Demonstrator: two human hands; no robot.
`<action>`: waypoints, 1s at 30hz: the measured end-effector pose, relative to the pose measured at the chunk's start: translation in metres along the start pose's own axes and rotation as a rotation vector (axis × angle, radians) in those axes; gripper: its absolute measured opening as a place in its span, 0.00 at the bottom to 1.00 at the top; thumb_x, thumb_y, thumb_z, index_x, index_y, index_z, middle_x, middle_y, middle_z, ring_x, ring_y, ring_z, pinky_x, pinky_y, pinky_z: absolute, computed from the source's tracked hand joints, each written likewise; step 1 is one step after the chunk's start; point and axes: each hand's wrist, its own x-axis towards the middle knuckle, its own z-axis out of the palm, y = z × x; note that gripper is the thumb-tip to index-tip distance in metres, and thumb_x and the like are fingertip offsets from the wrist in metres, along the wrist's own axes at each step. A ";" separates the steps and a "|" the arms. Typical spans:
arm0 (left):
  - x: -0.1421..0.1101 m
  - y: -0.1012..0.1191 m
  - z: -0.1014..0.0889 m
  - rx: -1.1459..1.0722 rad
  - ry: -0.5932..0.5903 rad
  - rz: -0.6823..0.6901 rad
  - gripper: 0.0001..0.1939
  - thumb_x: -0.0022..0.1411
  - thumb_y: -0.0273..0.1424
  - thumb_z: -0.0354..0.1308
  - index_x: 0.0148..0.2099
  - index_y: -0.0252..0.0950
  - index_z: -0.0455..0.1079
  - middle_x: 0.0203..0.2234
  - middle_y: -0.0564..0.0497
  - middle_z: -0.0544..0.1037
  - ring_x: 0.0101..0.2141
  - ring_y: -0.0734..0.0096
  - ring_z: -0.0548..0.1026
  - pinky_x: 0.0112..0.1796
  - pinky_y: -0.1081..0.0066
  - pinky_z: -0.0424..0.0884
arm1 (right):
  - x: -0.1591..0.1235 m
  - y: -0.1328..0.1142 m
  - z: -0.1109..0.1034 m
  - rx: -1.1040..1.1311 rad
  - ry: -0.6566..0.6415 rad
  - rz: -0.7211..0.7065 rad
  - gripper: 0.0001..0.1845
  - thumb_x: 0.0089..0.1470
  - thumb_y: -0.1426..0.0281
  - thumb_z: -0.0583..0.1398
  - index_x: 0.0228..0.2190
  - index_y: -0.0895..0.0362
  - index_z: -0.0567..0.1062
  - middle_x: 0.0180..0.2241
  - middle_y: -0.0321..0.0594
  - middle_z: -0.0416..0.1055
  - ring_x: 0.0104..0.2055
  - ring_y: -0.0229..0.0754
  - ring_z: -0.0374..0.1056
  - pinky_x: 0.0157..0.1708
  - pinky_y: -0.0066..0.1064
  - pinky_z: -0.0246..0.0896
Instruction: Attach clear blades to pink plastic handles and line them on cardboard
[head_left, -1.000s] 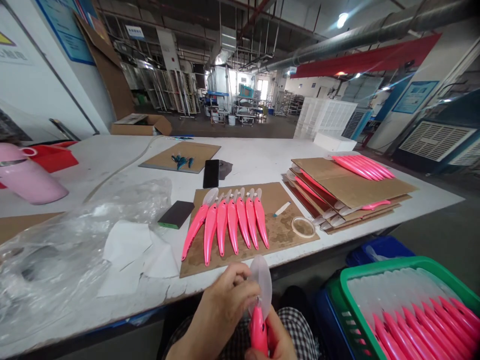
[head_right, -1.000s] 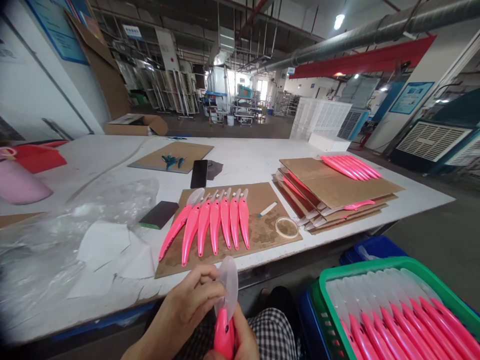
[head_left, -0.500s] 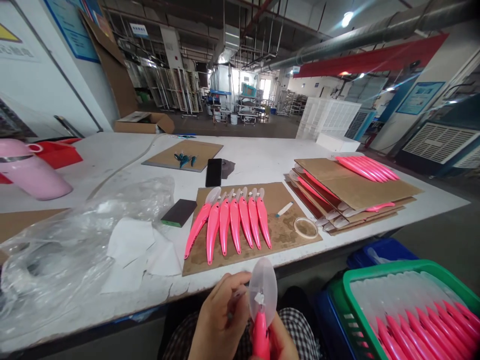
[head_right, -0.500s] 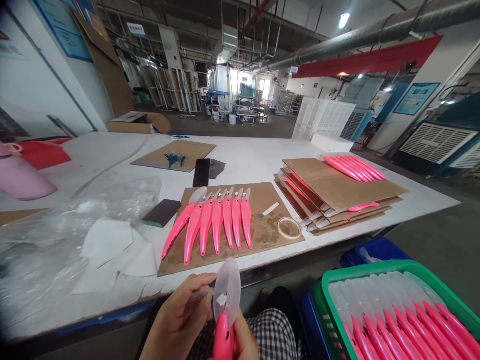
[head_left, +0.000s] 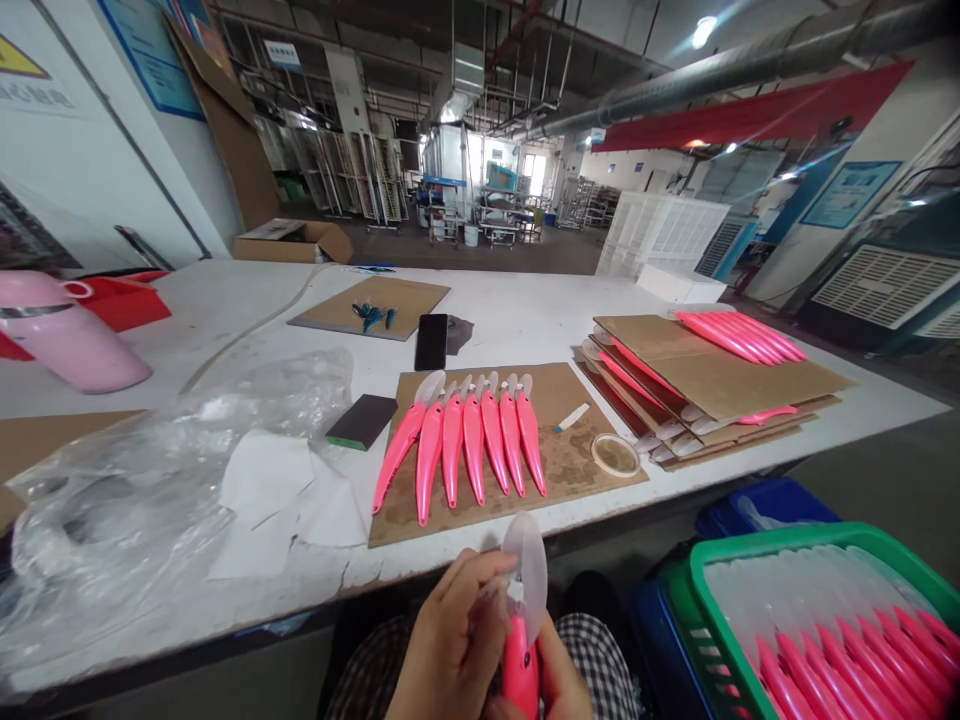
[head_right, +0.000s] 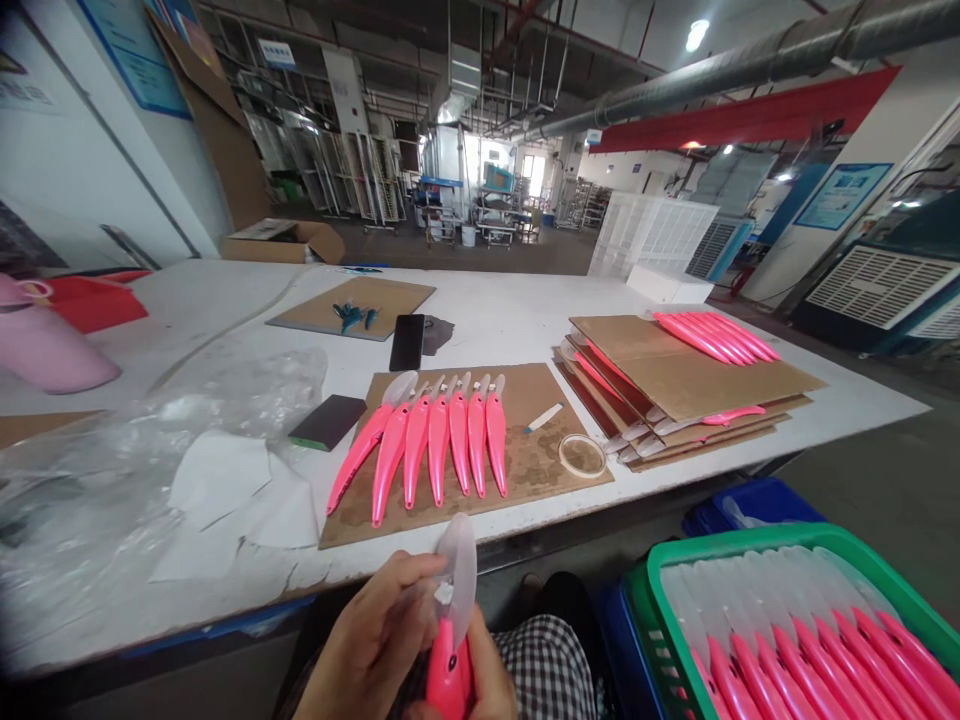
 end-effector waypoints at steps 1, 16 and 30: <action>0.000 -0.001 0.000 0.017 -0.012 0.027 0.11 0.63 0.30 0.51 0.46 0.41 0.70 0.31 0.52 0.72 0.27 0.72 0.71 0.28 0.75 0.69 | 0.001 0.002 0.001 0.027 -0.011 0.013 0.44 0.45 0.41 0.58 0.57 0.55 0.64 0.47 0.44 0.73 0.48 0.53 0.71 0.48 0.34 0.66; 0.008 -0.010 0.000 -0.049 -0.086 -0.167 0.11 0.65 0.38 0.49 0.42 0.38 0.66 0.24 0.53 0.71 0.25 0.69 0.71 0.26 0.73 0.67 | 0.004 0.000 -0.010 0.018 0.025 0.008 0.37 0.43 0.58 0.67 0.54 0.55 0.69 0.45 0.39 0.76 0.48 0.50 0.71 0.45 0.28 0.67; 0.003 -0.021 0.009 -0.127 -0.058 -0.166 0.06 0.61 0.31 0.53 0.38 0.37 0.69 0.28 0.51 0.72 0.28 0.70 0.71 0.29 0.73 0.68 | 0.002 0.012 -0.014 -0.087 0.080 0.025 0.36 0.41 0.70 0.64 0.55 0.54 0.69 0.51 0.37 0.72 0.53 0.49 0.68 0.50 0.27 0.63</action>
